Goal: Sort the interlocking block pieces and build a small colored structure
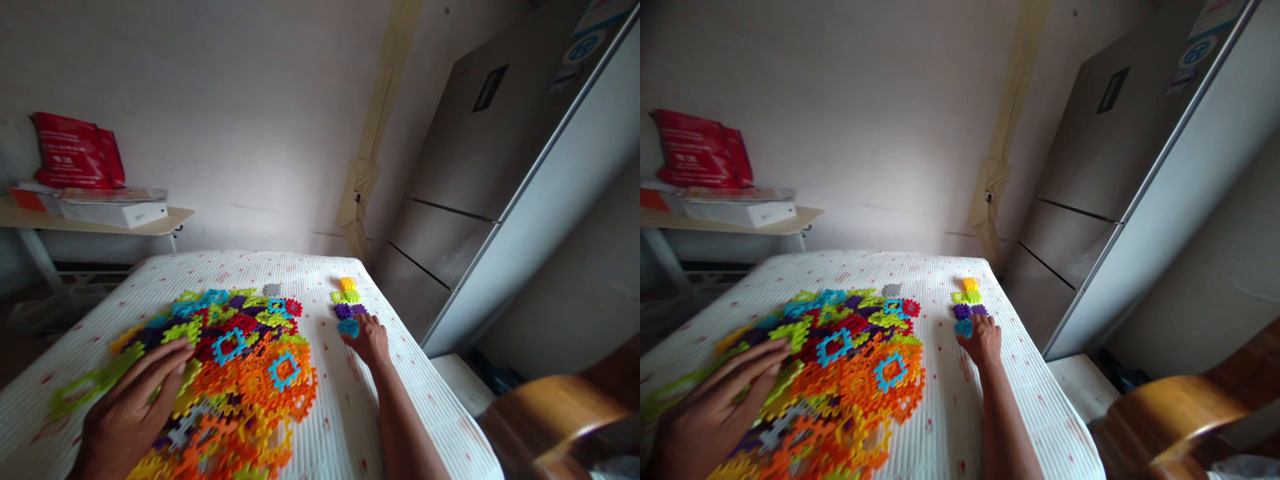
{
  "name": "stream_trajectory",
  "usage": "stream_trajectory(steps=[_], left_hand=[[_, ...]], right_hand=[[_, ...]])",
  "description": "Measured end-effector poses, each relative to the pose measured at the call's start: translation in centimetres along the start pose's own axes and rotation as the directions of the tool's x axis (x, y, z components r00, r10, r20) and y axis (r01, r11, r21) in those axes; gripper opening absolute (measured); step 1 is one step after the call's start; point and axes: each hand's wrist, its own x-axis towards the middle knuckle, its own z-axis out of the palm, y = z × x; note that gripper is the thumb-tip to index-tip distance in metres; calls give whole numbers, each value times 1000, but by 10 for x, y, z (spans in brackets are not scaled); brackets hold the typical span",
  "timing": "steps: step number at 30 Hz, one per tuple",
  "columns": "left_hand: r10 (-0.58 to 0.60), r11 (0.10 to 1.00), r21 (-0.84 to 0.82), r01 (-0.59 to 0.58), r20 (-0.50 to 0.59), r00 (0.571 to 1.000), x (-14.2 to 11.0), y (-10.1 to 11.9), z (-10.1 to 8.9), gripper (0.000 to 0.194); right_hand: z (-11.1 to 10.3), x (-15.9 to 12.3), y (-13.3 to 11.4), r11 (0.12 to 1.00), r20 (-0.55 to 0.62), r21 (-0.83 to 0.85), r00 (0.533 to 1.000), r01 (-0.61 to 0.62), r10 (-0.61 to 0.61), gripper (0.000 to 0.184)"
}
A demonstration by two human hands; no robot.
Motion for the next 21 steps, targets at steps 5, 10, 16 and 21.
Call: stream_trajectory(steps=[5,10,16,21], left_hand=[[47,999,27,-47,23,999,-1,-4,0,22],[36,999,14,-36,30,999,-1,-3,-1,22],[25,1000,12,-26,34,999,-1,-1,-1,21],[36,999,6,-36,29,999,1,0,-1,22]], right_hand=[[0,0,0,1000,26,-18,999,-24,25,42],[1,1,0,1000,41,-2,999,-19,19,45],[6,2,0,1000,38,16,999,-3,2,52],[7,1,0,1000,-10,5,1000,27,-27,51]])
